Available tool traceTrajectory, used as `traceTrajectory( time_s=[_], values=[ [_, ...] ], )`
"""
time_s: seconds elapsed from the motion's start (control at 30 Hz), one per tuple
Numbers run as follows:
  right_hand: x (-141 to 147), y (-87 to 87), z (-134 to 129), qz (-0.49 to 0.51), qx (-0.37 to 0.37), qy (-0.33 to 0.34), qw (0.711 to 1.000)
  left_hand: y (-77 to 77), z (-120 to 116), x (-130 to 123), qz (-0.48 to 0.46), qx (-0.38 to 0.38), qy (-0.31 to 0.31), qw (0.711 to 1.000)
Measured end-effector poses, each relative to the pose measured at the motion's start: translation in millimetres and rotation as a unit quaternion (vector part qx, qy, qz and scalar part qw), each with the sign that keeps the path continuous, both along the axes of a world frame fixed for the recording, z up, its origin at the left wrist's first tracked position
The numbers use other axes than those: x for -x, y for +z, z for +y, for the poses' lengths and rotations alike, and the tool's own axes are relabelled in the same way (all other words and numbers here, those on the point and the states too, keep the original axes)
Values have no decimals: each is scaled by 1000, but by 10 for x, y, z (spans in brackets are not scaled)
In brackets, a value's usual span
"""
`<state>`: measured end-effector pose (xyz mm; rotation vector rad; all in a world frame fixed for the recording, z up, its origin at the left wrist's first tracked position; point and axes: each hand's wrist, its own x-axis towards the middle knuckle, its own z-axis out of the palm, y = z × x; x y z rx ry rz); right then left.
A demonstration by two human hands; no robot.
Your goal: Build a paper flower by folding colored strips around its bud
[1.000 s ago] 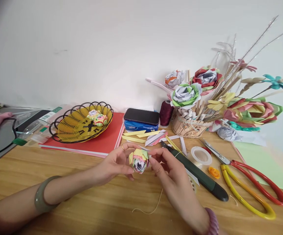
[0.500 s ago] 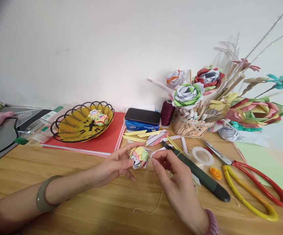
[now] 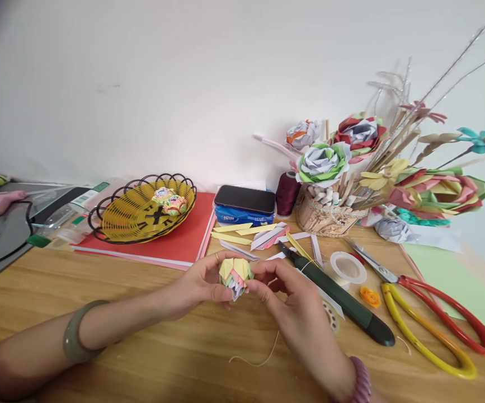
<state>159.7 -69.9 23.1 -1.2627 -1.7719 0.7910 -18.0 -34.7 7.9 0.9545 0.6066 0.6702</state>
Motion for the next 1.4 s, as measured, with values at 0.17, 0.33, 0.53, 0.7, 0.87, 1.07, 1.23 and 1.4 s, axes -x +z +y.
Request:
traceTrajectory(
  time_s=[0.17,0.33,0.53,0.7,0.87,1.07,1.23,1.4],
  values=[
    [-79,-92,-21,-179,-227,-1,957,27,6,15,7,12,-43,999],
    [-171,-84,-26,-310,-367,44,876,43,13,39,-21,84,-126,988],
    [-126,17,-58,-228,-357,35,905,66,5,48,2,66,-110,992],
    [-34,71,-46,-51,-107,-52,992,69,-7,42,13,-52,-30,998],
    [-2,126,1,3,96,-17,995,54,-21,17,-8,-78,-6,997],
    [13,123,-5,55,164,-27,985,56,-15,-14,0,-120,56,991],
    [-3,66,1,108,195,-25,974,78,-41,-31,26,-107,92,990],
    [-3,11,23,133,211,-22,968,91,-55,-36,53,-99,110,988]
  ],
)
